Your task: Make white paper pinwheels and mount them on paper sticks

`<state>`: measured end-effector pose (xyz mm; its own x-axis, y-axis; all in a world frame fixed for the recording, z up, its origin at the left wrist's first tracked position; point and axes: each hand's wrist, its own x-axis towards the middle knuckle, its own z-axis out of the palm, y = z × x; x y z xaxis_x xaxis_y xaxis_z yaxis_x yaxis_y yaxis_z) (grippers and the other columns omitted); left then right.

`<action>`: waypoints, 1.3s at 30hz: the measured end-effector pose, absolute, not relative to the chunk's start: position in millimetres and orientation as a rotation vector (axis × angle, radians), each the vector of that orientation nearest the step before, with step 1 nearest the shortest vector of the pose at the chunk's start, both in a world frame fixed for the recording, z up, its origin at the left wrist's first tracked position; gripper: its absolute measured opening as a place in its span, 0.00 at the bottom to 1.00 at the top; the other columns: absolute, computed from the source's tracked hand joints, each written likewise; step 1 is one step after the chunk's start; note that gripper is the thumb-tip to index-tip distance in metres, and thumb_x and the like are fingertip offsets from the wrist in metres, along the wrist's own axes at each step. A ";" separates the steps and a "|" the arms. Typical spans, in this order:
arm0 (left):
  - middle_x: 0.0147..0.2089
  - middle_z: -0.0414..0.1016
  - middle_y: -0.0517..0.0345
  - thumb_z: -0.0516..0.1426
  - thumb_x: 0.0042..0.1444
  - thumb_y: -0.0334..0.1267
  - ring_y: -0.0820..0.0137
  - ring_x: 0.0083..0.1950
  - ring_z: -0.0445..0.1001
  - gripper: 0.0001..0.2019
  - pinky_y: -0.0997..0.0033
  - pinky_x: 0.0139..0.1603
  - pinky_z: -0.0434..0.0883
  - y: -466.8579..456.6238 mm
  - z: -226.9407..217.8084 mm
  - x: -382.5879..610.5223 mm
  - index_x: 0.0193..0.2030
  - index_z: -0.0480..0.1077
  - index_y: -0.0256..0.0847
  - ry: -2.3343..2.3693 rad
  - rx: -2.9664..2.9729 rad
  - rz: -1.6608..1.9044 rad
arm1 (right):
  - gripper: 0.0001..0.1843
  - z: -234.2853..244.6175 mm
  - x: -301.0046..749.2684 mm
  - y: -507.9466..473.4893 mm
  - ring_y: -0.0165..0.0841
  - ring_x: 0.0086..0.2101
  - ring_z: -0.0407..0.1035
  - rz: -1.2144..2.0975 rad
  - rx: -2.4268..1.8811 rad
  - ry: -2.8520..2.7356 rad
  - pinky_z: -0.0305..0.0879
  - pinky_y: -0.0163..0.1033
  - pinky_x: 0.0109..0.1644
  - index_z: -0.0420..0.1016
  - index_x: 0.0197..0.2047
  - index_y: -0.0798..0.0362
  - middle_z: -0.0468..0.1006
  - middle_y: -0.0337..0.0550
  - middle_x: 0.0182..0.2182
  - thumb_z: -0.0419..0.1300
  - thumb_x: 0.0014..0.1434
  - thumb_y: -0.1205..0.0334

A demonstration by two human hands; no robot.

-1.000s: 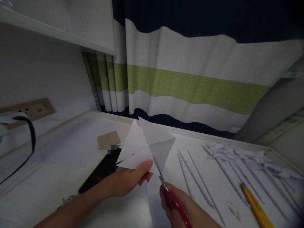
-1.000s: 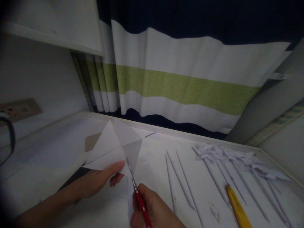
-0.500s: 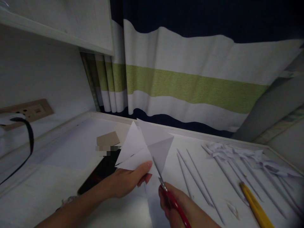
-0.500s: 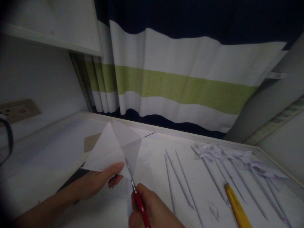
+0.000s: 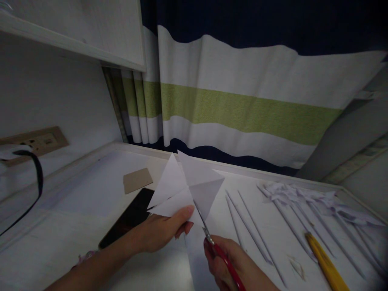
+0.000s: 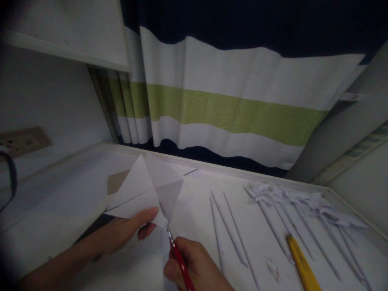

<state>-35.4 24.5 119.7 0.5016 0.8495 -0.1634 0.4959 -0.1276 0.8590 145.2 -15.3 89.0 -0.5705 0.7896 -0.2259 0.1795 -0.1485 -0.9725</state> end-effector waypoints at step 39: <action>0.19 0.58 0.64 0.39 0.54 0.47 0.75 0.22 0.58 0.21 0.76 0.27 0.59 21.7 107.9 -35.2 0.16 0.57 0.39 1.135 1.665 0.596 | 0.12 85.5 143.7 -17.7 0.20 0.18 0.48 1.748 -1.232 -1.669 0.43 0.28 0.20 0.54 0.22 0.53 0.52 0.30 0.17 0.56 0.46 0.60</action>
<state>-35.2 21.7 107.9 0.4399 0.8890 -0.1271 0.3997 -0.0671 0.9142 143.7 -17.7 85.5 -0.5159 0.8013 -0.3030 0.2658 -0.1866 -0.9458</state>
